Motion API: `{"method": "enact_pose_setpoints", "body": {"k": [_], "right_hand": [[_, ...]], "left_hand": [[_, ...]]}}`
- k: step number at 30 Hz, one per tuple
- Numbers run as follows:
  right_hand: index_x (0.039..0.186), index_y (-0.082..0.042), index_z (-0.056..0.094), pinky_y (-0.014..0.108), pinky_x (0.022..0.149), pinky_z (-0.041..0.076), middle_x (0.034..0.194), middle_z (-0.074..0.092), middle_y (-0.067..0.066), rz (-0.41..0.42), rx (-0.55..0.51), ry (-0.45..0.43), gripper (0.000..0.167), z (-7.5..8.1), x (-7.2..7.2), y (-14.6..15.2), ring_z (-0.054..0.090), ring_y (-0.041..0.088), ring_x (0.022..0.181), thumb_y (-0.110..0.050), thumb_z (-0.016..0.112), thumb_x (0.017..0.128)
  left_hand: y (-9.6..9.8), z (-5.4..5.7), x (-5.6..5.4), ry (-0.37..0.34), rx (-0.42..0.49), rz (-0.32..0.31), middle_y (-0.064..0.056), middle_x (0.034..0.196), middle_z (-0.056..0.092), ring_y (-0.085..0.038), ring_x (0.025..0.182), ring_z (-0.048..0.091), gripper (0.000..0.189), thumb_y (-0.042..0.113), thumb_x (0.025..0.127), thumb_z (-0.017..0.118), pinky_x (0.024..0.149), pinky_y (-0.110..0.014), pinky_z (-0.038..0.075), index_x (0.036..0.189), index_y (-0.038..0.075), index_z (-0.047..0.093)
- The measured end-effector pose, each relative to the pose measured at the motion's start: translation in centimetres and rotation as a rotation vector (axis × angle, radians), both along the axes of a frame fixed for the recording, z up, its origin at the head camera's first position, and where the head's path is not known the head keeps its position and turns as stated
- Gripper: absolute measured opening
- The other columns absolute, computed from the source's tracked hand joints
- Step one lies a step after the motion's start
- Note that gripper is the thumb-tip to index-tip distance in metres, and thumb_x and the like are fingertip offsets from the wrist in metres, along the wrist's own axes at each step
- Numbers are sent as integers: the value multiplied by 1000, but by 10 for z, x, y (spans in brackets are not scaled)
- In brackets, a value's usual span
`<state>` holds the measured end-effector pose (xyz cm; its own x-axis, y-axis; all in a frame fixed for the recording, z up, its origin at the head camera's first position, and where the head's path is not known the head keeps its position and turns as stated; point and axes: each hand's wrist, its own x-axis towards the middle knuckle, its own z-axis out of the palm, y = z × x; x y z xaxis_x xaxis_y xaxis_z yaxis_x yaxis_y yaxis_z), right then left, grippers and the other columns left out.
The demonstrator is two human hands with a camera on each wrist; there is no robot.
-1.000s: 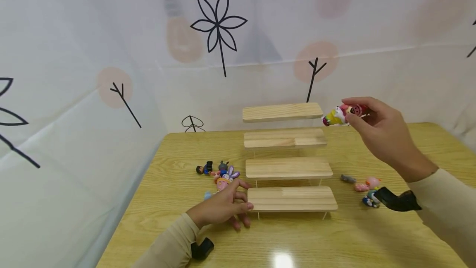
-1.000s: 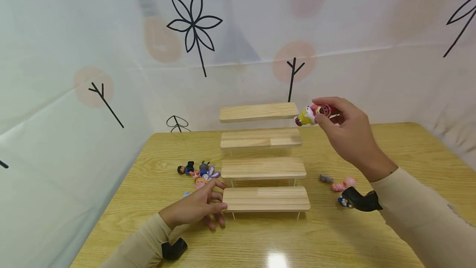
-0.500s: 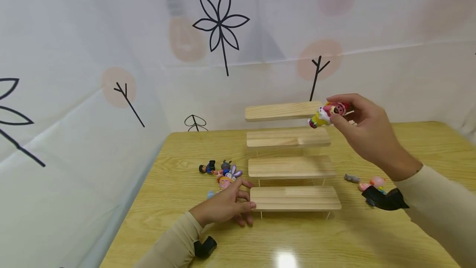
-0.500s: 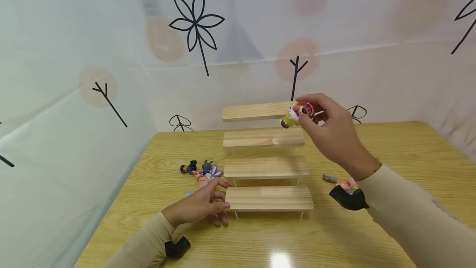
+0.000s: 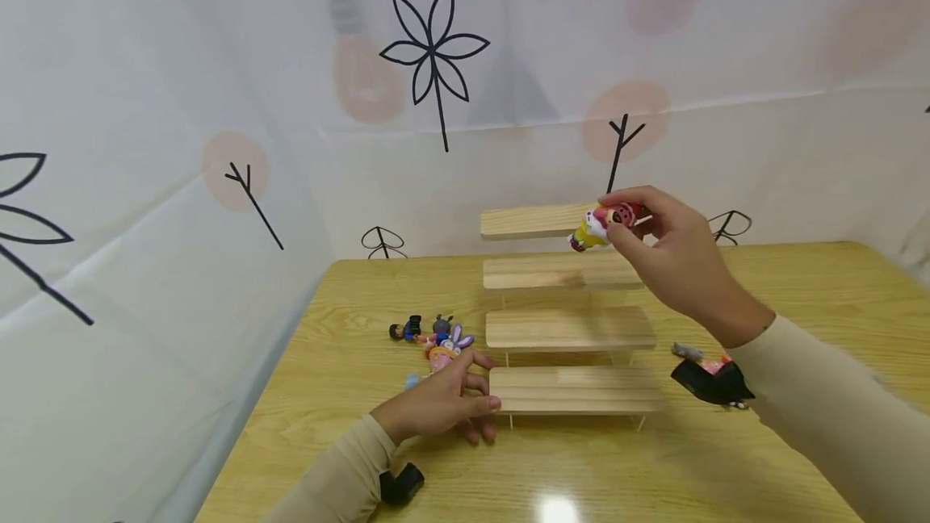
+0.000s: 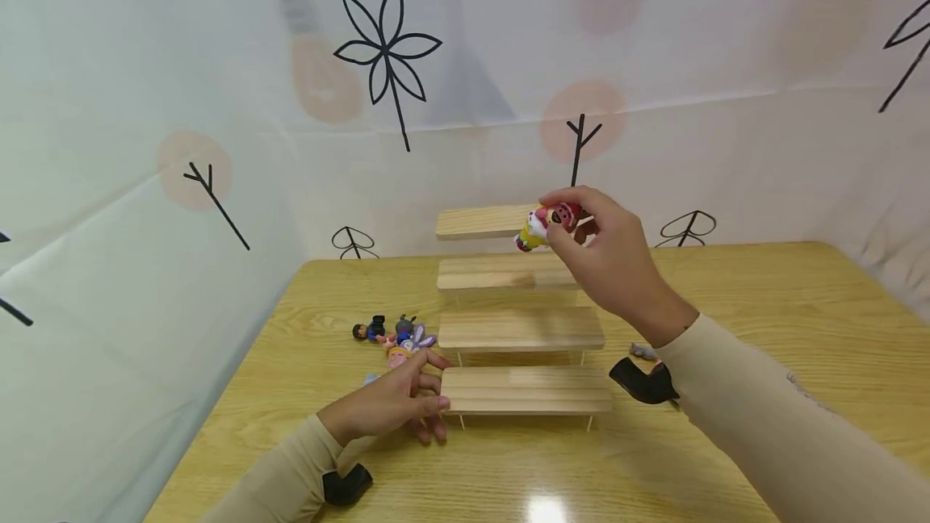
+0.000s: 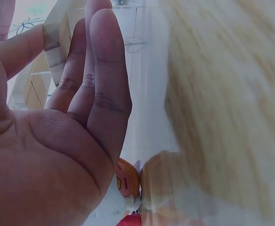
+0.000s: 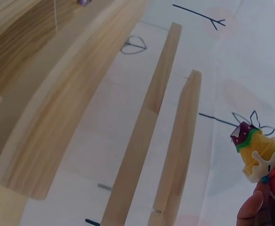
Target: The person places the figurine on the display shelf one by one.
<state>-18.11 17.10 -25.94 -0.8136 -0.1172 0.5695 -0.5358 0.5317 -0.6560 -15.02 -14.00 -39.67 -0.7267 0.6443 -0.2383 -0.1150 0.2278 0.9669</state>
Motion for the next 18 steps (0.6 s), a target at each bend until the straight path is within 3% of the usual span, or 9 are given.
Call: {"method": "enact_pose_setpoints", "body": {"k": [8, 18], "right_hand": [[128, -12, 64, 15, 63, 46, 115, 64, 8, 35, 34, -19, 29, 3, -8, -8, 56, 12, 83, -16, 57, 101], [130, -14, 62, 20, 70, 47, 120, 63, 8, 58, 84, -95, 29, 2, -17, -18, 55, 20, 91, -21, 56, 103]], "left_hand": [[0, 0, -1, 0, 9, -6, -14, 103, 68, -22, 78, 73, 49, 20, 100, 62, 65, -36, 61, 138, 12, 33], [-1, -1, 0, -5, 19, -9, -22, 105, 66, -25, 79, 73, 50, 21, 100, 63, 66, -38, 61, 140, 12, 34]]}}
